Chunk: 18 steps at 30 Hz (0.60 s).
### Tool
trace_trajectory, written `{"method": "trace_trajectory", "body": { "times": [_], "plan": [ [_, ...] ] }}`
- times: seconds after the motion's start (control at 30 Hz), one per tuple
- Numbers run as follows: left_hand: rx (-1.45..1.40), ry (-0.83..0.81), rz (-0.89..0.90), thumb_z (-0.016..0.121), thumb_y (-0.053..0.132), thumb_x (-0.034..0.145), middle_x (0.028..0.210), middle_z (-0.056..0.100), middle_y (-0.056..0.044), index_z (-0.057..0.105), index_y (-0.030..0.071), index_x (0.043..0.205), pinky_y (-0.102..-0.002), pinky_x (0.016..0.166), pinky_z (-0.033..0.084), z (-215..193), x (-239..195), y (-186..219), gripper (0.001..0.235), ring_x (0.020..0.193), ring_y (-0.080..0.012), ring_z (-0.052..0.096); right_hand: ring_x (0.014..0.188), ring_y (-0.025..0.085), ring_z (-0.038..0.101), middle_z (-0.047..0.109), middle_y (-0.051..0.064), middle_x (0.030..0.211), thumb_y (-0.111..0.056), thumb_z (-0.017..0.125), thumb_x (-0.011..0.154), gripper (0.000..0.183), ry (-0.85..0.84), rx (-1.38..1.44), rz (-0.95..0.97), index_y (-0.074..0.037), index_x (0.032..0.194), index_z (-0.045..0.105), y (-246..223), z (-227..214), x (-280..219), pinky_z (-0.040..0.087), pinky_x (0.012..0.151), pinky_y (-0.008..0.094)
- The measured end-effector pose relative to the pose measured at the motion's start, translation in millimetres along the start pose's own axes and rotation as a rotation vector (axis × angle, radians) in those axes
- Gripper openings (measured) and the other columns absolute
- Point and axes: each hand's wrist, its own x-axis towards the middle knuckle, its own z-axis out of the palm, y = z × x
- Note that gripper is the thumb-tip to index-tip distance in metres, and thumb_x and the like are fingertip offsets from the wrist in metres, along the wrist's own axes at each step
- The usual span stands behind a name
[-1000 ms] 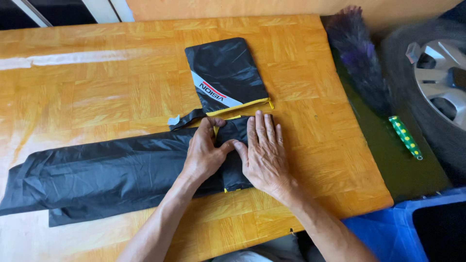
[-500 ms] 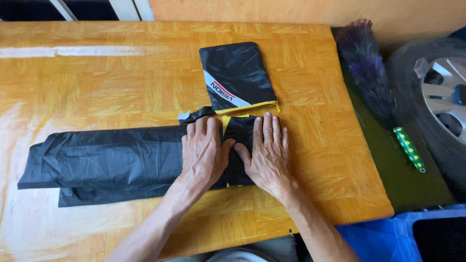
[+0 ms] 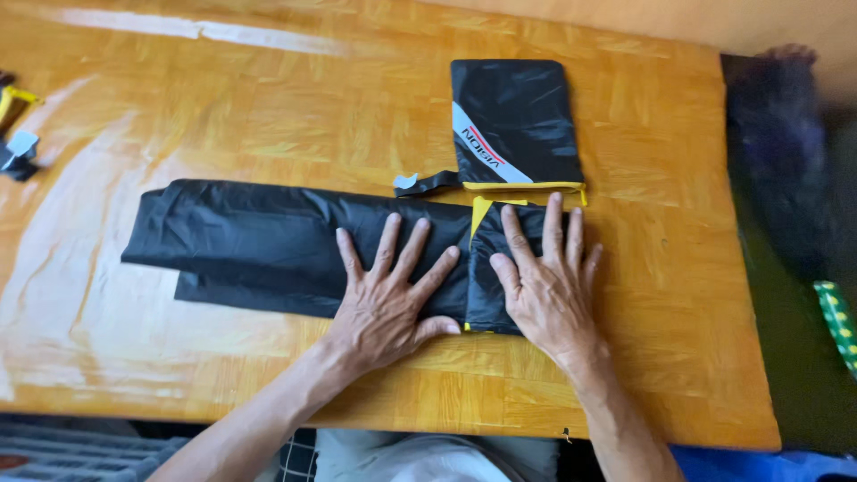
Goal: The person folds a black and yellow fabric item by smoothing it on a table, folding the sides inward to create a smaller rectangle, and then tucking the material into an attached pouch.
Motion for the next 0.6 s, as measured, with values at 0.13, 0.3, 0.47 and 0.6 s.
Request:
{"method": "trace_trajectory", "body": {
  "times": [0.13,0.3,0.47,0.6],
  "plan": [
    [-0.087,0.011,0.108,0.051,0.076,0.086,0.166,0.030,-0.011,0.040,0.030,0.157,-0.093,0.098,-0.002,9,-3,-9,0.086,0.154,-0.0485,0.010,0.153,0.051,0.007,0.011,0.026,0.168,-0.047,0.037,0.105,0.059,-0.095,0.054,0.008,-0.029,0.161,0.033,0,-6,5,0.013,0.105,0.086],
    [-0.117,0.402,0.320,0.059,0.052,0.098,0.132,0.069,-0.011,0.068,0.018,0.131,-0.077,0.109,0.024,35,-4,-9,0.047,0.132,-0.0345,0.056,0.152,0.052,0.008,0.011,0.029,0.167,-0.057,0.039,0.103,0.067,-0.089,0.080,-0.011,-0.019,0.158,0.036,-3,-8,7,0.010,0.104,0.087],
    [-0.235,0.404,0.422,0.056,0.043,0.103,0.123,0.072,-0.010,0.068,0.014,0.128,-0.042,0.083,0.047,41,1,-14,0.040,0.108,-0.0254,0.064,0.152,0.054,0.005,0.010,0.025,0.168,-0.059,0.035,0.104,0.069,-0.098,0.074,-0.048,-0.019,0.160,0.032,-14,-7,12,0.006,0.101,0.089],
    [-0.237,0.401,0.458,0.055,0.039,0.105,0.124,0.070,-0.009,0.066,0.013,0.131,-0.037,0.076,0.045,32,-1,-13,0.038,0.103,-0.0247,0.061,0.151,0.055,0.008,0.014,0.024,0.168,-0.060,0.034,0.103,0.069,-0.077,-0.062,-0.078,-0.022,0.161,0.032,-16,4,13,0.006,0.099,0.091]
  ]
}}
